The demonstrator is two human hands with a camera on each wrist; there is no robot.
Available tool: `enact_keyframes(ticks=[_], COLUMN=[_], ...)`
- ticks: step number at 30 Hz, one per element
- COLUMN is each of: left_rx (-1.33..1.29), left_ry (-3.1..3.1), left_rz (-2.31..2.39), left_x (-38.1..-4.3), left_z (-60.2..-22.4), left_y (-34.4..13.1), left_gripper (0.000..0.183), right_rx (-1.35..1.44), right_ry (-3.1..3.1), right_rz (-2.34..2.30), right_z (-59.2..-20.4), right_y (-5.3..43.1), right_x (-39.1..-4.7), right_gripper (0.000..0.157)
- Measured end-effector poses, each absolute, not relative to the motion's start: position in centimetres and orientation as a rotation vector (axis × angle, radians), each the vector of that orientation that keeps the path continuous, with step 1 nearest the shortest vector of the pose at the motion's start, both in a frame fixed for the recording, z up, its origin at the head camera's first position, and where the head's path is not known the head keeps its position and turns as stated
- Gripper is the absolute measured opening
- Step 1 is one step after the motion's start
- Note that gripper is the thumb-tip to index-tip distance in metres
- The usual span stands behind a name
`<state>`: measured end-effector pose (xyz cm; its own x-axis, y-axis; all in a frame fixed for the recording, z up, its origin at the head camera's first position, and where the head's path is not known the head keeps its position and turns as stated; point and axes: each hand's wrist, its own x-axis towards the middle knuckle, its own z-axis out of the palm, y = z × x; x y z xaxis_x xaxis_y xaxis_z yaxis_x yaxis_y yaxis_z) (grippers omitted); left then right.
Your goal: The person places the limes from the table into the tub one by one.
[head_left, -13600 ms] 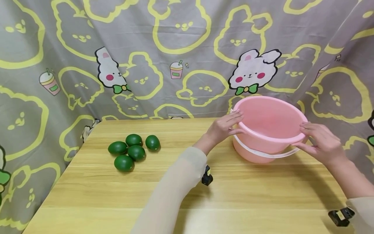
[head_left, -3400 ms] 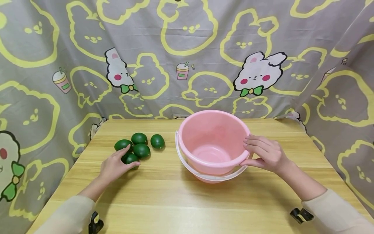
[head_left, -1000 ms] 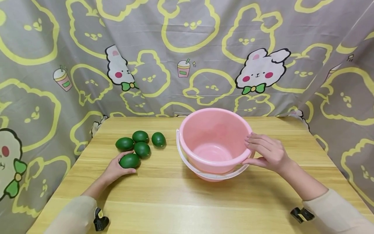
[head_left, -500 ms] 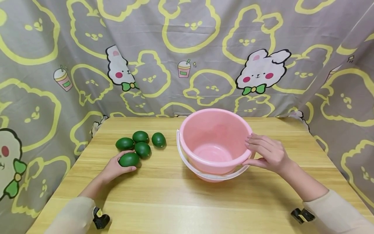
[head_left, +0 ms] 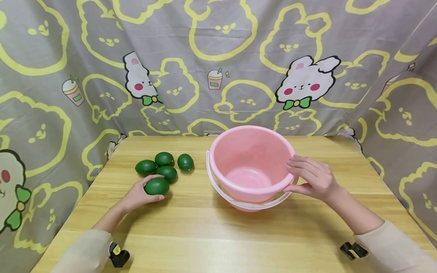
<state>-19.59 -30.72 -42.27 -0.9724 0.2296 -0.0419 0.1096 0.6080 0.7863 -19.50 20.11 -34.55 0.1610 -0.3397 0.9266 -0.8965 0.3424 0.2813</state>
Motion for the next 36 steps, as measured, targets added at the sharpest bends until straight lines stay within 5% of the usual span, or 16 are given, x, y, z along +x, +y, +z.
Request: enact_keyframes(ticks=[36], left_rx=[0.454], left_ry=[2.542], left_rz=[1.386], left_x=[-18.2], left_z=[-37.6], left_y=[-22.9], left_gripper=[0.068], right_rx=[1.219], right_ry=[-1.42], right_rz=[0.566], right_z=[-34.5], right_y=[20.3], right_x=[-19.6], right_gripper=[0.053])
